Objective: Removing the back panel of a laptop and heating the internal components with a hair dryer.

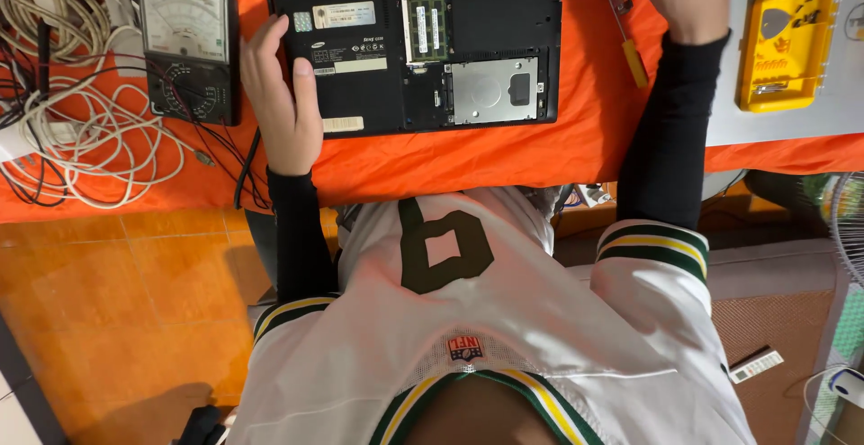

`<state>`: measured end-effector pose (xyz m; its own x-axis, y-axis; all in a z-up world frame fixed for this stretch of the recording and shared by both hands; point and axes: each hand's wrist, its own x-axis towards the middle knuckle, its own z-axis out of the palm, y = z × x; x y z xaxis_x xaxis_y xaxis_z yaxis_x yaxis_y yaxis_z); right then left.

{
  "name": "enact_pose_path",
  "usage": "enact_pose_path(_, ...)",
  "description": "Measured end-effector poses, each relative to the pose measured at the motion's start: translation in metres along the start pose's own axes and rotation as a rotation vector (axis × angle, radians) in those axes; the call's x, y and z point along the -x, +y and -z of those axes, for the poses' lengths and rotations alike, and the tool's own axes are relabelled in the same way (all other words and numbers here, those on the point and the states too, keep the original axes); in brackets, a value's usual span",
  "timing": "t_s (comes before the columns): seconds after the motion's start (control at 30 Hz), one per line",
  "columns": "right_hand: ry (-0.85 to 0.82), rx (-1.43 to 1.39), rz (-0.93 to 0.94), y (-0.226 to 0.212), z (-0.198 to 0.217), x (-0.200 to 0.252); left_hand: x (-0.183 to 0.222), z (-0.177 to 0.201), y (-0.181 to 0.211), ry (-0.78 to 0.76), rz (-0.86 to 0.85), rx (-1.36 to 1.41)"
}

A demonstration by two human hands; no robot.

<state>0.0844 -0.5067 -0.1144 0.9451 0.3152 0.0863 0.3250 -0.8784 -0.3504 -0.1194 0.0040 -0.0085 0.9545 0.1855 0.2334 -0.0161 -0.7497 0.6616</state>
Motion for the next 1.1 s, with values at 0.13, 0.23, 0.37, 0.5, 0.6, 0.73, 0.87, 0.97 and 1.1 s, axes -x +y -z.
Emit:
enact_pose_path(0.13, 0.112, -0.011, 0.258, -0.118, 0.095, -0.005, 0.002, -0.005, 0.013, 0.018, -0.074, 0.04)
enact_pose_path(0.23, 0.18, -0.174, 0.44, -0.132, 0.108, 0.005, 0.002, -0.009, 0.04, 0.006, -0.158, -0.101)
enact_pose_path(0.37, 0.14, -0.064, 0.224, -0.141, 0.111, 0.045, 0.012, -0.025, 0.076, -0.132, -0.302, -0.201)
enact_pose_path(0.5, 0.123, 0.178, 0.076, -0.159, 0.108, 0.096, 0.013, -0.044, 0.08, -0.159, -0.329, -0.197)
enact_pose_path(0.6, 0.129, 0.218, -0.024, -0.168, 0.097, 0.122, 0.012, -0.045, 0.08, -0.155, -0.295, -0.259)
enact_pose_path(0.73, 0.186, 0.123, -0.151, -0.177, 0.084, 0.135, 0.012, -0.047, 0.078, -0.162, -0.319, -0.254)
enact_pose_path(0.87, 0.222, 0.078, -0.235, -0.178, 0.076, 0.135, 0.014, -0.046, 0.076, -0.178, -0.316, -0.287)
enact_pose_path(0.97, 0.248, 0.073, -0.288, -0.179, 0.078, 0.126, 0.011, -0.046, 0.078, -0.172, -0.32, -0.261)
enact_pose_path(1.1, 0.271, 0.119, -0.193, -0.177, 0.073, 0.132, 0.014, -0.045, 0.078, -0.192, -0.306, -0.246)
